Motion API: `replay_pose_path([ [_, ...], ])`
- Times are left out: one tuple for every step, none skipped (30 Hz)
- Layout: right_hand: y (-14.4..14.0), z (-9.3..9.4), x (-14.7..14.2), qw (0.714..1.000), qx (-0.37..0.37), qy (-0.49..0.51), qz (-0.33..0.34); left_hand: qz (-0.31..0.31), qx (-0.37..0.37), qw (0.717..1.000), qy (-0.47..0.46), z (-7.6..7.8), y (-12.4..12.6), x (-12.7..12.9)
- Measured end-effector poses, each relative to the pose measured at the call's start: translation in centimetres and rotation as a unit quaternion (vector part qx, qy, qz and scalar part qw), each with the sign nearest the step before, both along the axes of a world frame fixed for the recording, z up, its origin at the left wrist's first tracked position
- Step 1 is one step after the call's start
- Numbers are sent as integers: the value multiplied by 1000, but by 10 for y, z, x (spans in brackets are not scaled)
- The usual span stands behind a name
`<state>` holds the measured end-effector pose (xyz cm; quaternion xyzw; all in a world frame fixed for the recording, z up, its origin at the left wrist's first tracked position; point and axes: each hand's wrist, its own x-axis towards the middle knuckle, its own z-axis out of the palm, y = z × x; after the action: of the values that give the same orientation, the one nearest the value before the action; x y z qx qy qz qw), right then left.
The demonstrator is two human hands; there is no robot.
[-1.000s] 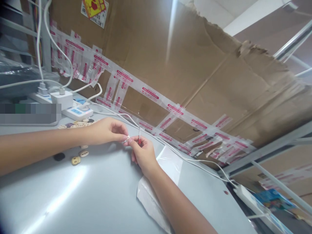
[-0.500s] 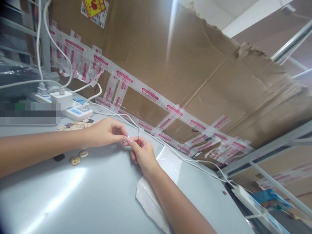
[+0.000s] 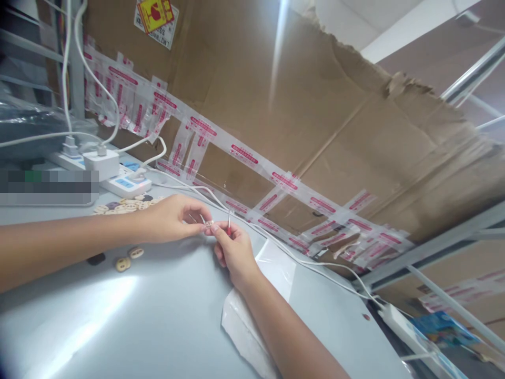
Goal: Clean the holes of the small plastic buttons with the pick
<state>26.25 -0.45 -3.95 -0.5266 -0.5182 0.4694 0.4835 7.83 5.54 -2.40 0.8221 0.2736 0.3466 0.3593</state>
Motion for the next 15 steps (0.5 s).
replay_pose_path([
  [1,0,0,1000,-3,2,-1,-3,24,1000,1,0,0,0],
  [1,1,1,1000,-6,4,-1,-2,52,999,4,-1,-1,0],
  [1,1,1,1000,-10,7,0,3,83,997,6,-2,-1,0],
  [1,2,1,1000,-15,10,2,8,115,993,8,-2,-1,0],
  [1,2,1,1000,-20,14,4,13,146,989,12,-3,-1,0],
  [1,3,1,1000,-24,17,7,15,174,984,17,-3,-1,0],
  [1,3,1,999,-28,21,10,17,197,980,21,-3,-1,0],
  [1,4,1,999,-32,23,13,18,216,976,25,-4,-1,1],
  [0,4,1,999,-34,25,17,18,232,972,28,-4,-1,1],
  [0,5,1,999,-35,26,20,17,244,969,28,-4,-1,1],
  [0,5,1,999,-36,26,22,17,253,967,28,-3,-1,1],
  [0,5,0,999,-35,26,23,16,260,965,26,-3,-1,1],
  [0,5,0,999,-34,25,24,16,264,964,24,-3,-1,1],
  [-1,5,0,999,-32,25,25,13,266,964,23,-3,-2,1],
  [-1,5,0,999,-31,25,27,11,266,964,21,-3,-2,1],
])
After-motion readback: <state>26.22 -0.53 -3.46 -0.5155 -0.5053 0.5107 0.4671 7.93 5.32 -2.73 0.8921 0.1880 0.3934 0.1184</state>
